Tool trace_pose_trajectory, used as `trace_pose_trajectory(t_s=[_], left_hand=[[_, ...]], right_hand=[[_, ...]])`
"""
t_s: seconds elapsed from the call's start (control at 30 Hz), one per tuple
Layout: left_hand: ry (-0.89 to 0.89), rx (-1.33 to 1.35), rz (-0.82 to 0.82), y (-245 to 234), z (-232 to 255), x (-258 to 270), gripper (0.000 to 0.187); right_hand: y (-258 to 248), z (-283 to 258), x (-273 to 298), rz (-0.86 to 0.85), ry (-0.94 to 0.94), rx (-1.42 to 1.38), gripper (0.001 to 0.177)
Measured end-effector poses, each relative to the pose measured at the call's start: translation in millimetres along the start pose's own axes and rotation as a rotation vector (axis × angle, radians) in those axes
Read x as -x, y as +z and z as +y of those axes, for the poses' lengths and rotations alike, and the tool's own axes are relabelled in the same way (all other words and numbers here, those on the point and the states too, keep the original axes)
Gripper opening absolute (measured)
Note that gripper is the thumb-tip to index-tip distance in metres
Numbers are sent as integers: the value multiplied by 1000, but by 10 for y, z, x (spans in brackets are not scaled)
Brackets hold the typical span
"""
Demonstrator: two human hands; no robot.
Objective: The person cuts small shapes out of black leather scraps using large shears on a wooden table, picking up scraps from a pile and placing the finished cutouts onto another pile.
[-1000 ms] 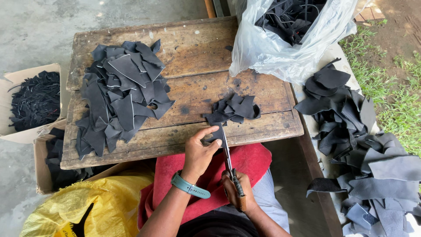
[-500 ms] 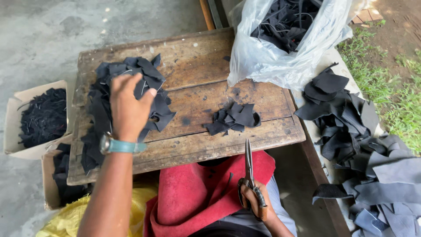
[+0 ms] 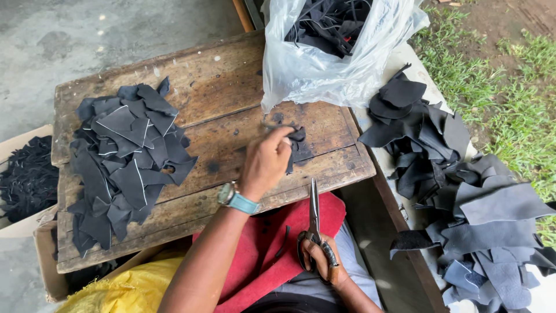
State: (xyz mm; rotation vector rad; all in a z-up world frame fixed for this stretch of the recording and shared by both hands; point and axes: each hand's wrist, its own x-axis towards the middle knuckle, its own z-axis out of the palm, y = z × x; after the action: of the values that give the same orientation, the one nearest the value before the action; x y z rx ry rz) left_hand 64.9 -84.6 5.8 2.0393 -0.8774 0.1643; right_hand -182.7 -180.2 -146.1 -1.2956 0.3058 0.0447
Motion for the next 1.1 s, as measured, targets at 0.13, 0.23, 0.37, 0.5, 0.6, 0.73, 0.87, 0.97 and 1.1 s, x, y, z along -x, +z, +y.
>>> trace_pose_trajectory(t_s=[0.13,0.23,0.37,0.5,0.6,0.73,0.87,0.97,1.1], left_hand=[[-149,395,109,-347,-92,43,20],[-320,205,196,-480,-195,158,17],[-380,401,169,-549,-327,347,42],[-315,606,127,-712,-409,478,66],[-350,555,120,-831,-425,528,73],[-220,736,141,-979,-390,521,74],[-177,529,29,-1205,-225,531,75],[-324,483,-68,-1324,-37,570,73],[-212,349,-15,-1236,123,620,70]], right_hand=[[-15,-27,-51,-58,-31,-37,33],[20,-18,-69,-44,26,0,33],[21,-16,-45,-37,-3,34,35],[53,-23,-59,6,40,22,31],[74,-7,-64,14,49,28,29],[86,29,-68,-7,-9,62,30],[90,17,-67,3,7,92,33],[129,3,-64,15,45,64,31],[112,-26,-74,8,61,62,31]])
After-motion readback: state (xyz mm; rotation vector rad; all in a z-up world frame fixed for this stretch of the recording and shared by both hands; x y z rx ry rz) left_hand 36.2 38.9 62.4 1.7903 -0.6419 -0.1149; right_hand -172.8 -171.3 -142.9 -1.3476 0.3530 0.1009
